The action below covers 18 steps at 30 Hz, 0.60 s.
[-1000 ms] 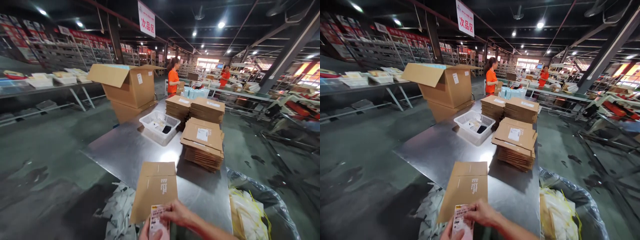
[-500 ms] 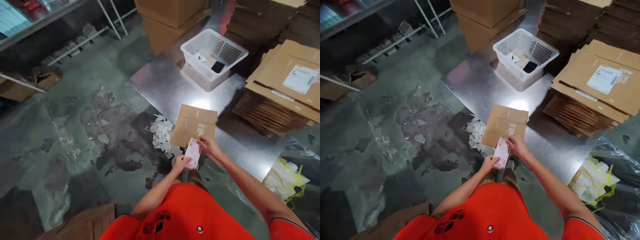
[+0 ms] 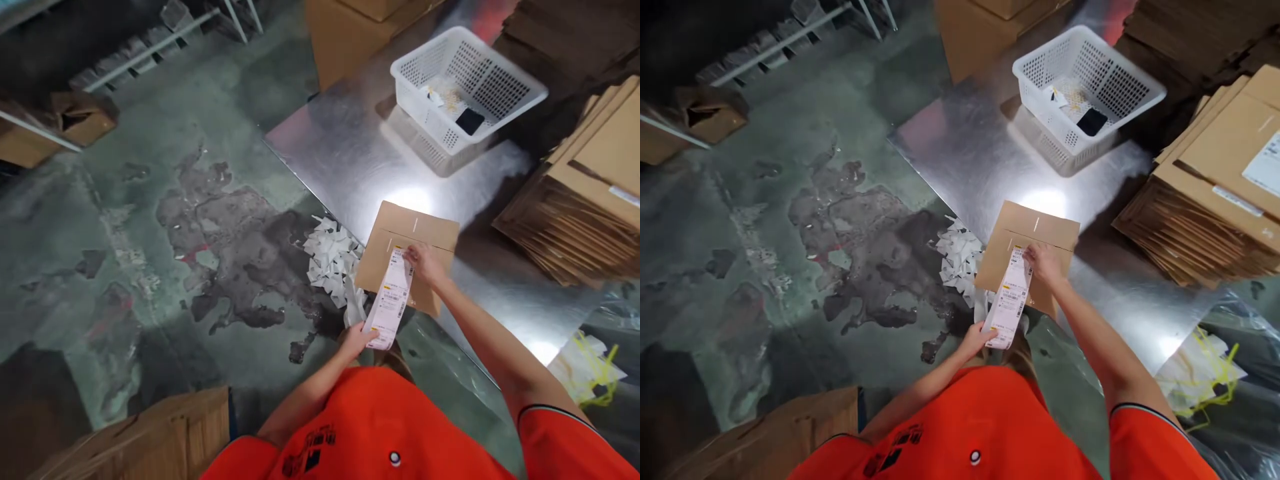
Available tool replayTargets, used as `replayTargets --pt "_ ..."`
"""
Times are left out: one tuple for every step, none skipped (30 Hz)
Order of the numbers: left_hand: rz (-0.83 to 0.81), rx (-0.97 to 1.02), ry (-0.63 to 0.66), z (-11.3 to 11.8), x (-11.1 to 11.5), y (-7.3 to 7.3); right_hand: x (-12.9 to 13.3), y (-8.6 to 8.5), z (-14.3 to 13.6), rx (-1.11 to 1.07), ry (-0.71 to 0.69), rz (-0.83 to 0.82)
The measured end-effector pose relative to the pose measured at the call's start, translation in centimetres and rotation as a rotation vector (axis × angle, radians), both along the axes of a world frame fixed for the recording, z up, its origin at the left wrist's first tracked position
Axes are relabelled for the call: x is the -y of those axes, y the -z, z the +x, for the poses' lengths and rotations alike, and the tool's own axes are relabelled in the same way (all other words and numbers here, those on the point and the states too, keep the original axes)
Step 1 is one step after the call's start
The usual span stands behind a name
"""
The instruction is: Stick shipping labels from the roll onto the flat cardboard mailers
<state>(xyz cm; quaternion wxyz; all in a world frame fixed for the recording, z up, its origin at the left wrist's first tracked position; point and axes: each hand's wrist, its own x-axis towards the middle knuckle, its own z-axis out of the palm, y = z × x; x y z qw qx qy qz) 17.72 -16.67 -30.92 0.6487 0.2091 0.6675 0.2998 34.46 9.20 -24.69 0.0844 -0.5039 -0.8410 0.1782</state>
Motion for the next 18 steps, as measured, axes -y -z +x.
replayTargets --pt "-0.005 -0.004 0.002 -0.3 -0.2 0.3 0.1 0.0 -0.1 0.027 0.018 0.018" --pt "-0.008 -0.004 0.0 -0.6 -0.4 0.6 0.2 -0.1 -0.3 0.051 0.045 0.037" --pt "-0.011 -0.003 -0.002 -1.0 -0.5 0.9 0.4 -0.2 -0.5 0.071 0.08 0.059" --pt "-0.013 -0.002 0.0 -1.4 -0.4 1.1 0.6 -0.3 -0.7 0.086 0.115 0.083" --pt "-0.013 -0.007 -0.004 -1.9 -0.2 1.3 1.0 -0.3 -1.1 0.094 0.141 0.105" --pt "-0.011 -0.021 -0.016 -2.5 0.1 1.4 1.4 -0.2 -1.5 0.095 0.15 0.122" --pt "-0.008 -0.044 -0.037 -3.2 0.6 1.5 1.8 0.0 -2.1 0.09 0.139 0.135" --pt "-0.005 -0.079 -0.066 -3.9 1.1 1.5 2.3 0.3 -2.8 0.081 0.117 0.143" --pt "-0.001 -0.119 -0.1 -4.8 1.6 1.5 2.7 0.7 -3.5 0.074 0.094 0.145" --pt "0.01 -0.159 -0.135 -5.7 1.8 1.3 3.1 1.2 -4.3 0.069 0.085 0.143" --pt "0.029 -0.199 -0.167 -6.5 1.6 1.0 3.5 1.6 -5.1 0.067 0.092 0.138" --pt "0.065 -0.238 -0.196 -7.4 0.9 0.5 3.8 1.9 -5.7 0.069 0.106 0.125" --pt "0.123 -0.273 -0.217 -8.0 -0.5 -0.2 4.1 2.1 -6.1 0.068 0.124 0.102" --pt "0.201 -0.304 -0.229 -8.4 -2.4 -1.1 4.4 2.1 -6.3 0.06 0.132 0.07" --pt "0.291 -0.326 -0.231 -8.4 -5.1 -2.2 4.6 1.8 -6.1 0.04 0.122 0.024" --pt "0.384 -0.339 -0.223 -7.9 -8.2 -3.6 4.7 1.3 -5.6 0.004 0.103 -0.033" --pt "0.472 -0.335 -0.201 -6.8 -11.7 -5.2 4.8 0.6 -4.6 -0.047 0.091 -0.09" --pt "0.551 -0.315 -0.165 -5.3 -15.4 -7.0 4.9 -0.3 -3.1 -0.117 0.098 -0.132"
